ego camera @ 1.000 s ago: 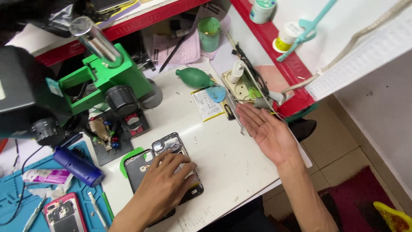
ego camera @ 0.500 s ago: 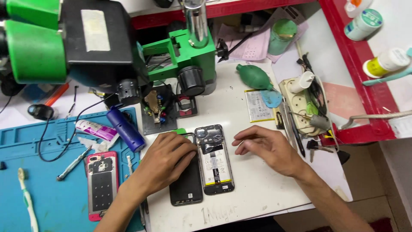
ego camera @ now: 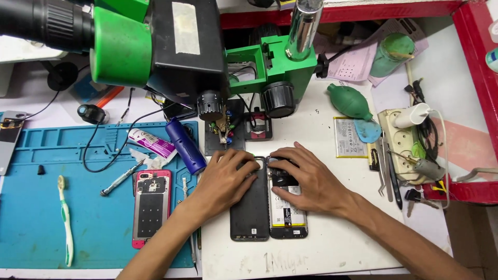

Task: Disassembling a smartphone using a prying tool to inspect internal components on a repair bench.

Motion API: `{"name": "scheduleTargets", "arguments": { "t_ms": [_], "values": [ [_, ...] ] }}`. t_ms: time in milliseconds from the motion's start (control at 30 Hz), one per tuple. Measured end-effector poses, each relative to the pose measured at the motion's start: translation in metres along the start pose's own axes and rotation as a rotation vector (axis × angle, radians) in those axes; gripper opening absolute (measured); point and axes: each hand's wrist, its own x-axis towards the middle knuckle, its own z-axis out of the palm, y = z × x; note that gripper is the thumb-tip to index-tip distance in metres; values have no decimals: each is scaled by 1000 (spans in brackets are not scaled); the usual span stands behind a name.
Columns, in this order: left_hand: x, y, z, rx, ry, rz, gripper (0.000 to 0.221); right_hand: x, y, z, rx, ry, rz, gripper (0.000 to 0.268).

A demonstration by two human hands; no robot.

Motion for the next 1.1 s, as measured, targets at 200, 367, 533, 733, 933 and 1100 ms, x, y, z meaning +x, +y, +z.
{"name": "scheduleTargets", "arguments": {
  "t_ms": [200, 367, 533, 733, 933, 1100],
  "values": [
    [7, 3, -6, 49, -40, -5, 7, 6, 4, 0, -45, -29, -11, 44],
    [4, 3, -2, -37, -32, -9, 8, 2, 3, 3, 37, -4, 5, 37],
    [-2, 0, -3, -87, 7, 19, 9, 0, 5, -7, 149, -19, -1, 32],
    [-2, 2, -5, -77, 33, 29, 7, -1, 8, -10, 237, 2, -30, 20],
    [-2, 0, -8, -74, 72, 64, 8, -4, 8, -10, 216, 10, -39, 18],
    [-6, -10, -19, -87, 61, -1, 11, -5, 2, -13, 94, -38, -102, 60]
  ]
}}
